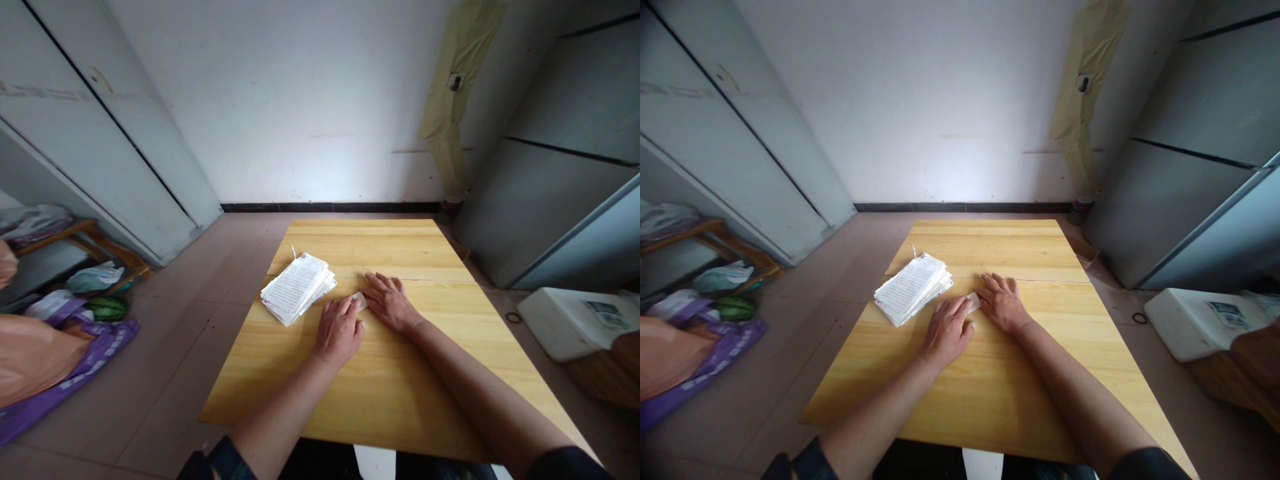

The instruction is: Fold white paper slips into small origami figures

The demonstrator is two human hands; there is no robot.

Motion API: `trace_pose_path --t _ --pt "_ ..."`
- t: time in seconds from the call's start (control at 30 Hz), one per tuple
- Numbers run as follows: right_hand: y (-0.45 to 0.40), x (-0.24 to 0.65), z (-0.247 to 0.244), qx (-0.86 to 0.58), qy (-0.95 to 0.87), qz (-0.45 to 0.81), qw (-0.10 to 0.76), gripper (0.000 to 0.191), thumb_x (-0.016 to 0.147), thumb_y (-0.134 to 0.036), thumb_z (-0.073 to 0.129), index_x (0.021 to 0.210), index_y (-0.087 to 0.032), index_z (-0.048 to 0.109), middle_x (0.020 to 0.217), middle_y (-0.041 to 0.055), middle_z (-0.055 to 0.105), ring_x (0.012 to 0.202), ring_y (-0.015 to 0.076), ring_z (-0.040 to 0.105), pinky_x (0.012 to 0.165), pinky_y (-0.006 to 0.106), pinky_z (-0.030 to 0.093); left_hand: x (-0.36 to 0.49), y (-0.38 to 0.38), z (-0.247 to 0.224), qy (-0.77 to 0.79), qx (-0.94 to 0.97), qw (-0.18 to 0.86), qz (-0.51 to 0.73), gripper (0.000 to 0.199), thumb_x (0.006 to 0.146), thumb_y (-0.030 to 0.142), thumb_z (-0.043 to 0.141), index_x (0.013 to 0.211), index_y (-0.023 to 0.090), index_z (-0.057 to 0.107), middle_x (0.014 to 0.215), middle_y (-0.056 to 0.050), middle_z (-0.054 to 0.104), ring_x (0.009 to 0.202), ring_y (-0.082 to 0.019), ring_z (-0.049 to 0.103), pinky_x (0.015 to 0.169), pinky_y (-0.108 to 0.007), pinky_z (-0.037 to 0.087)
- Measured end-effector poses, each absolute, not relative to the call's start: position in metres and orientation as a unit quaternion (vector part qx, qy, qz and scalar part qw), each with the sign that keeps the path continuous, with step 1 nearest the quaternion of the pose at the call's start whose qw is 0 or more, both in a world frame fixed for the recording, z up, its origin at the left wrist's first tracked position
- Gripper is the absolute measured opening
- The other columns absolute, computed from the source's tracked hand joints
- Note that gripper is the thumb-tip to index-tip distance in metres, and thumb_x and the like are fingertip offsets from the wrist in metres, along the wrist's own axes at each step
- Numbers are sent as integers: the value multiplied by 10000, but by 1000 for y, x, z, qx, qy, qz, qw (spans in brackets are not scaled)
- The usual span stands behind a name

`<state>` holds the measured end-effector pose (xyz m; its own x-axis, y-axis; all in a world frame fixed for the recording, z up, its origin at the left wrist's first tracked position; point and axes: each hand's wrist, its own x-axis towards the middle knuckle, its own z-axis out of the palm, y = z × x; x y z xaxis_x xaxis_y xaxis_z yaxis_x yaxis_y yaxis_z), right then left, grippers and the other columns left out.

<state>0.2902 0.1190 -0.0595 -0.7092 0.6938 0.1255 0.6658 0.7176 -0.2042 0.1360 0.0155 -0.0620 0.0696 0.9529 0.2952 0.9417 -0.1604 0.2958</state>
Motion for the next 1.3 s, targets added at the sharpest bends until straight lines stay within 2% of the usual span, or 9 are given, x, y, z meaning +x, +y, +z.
trace_pose_path --t 0.13,0.33,0.5,0.7,0.83,1.0,1.1,1.2,1.3 --pt "116 294 -57 -351 -924 91 123 384 918 -275 410 1255 -298 592 1450 91 416 1330 307 322 1030 551 255 136 19 -61 658 723 11 209 435 816 245 583 1242 204 505 1218 -91 581 1117 -252 520 994 -445 365" --pt "112 297 -63 -319 -923 130 173 358 837 -171 501 1107 -305 693 1429 59 452 1323 289 348 1052 524 255 133 26 -58 658 729 -10 186 265 767 315 684 985 190 602 1023 -71 627 998 -253 566 907 -427 415" --pt "114 297 -69 -316 -914 137 215 296 817 -165 529 991 -287 736 1374 65 515 1282 283 410 1041 532 282 128 31 -60 649 731 -7 211 161 803 192 625 964 189 619 970 -60 649 960 -217 582 877 -365 456" --pt "118 298 -76 -316 -907 126 250 268 802 -161 537 944 -264 741 1298 74 582 1223 268 475 1020 505 334 121 34 -68 634 736 -26 238 225 820 129 549 1018 197 631 965 -59 668 933 -200 593 848 -340 487" --pt "119 298 -79 -314 -908 120 252 318 773 -132 533 995 -256 724 1297 73 583 1216 266 482 1019 497 340 119 35 -71 634 731 -47 247 240 857 131 480 1026 198 636 948 -60 680 879 -179 624 796 -297 512" --pt "119 298 -81 -315 -907 116 255 372 753 -111 523 1059 -228 700 1303 86 577 1222 267 476 1015 484 349 113 34 -72 650 710 -55 265 397 864 88 415 1222 185 557 953 -83 686 843 -185 645 779 -300 528" --pt "120 298 -82 -315 -906 117 257 376 752 -114 515 1056 -234 700 1305 84 575 1222 268 476 1012 490 350 109 35 -72 657 686 -27 311 463 852 55 398 1272 200 526 989 -88 686 885 -188 647 822 -311 525" --pt "120 298 -81 -311 -901 127 274 425 746 -107 500 1116 -232 668 1294 95 578 1209 269 488 1001 493 365 109 39 -69 672 622 33 400 439 844 57 418 1229 204 567 1014 -80 691 933 -186 644 863 -314 516" --pt "118 298 -76 -288 -893 166 302 471 765 -137 504 1219 -225 590 1290 114 571 1192 266 507 969 474 410 112 47 -65 683 533 156 475 443 800 47 457 1203 184 583 918 -52 696 842 -167 655 784 -293 545"
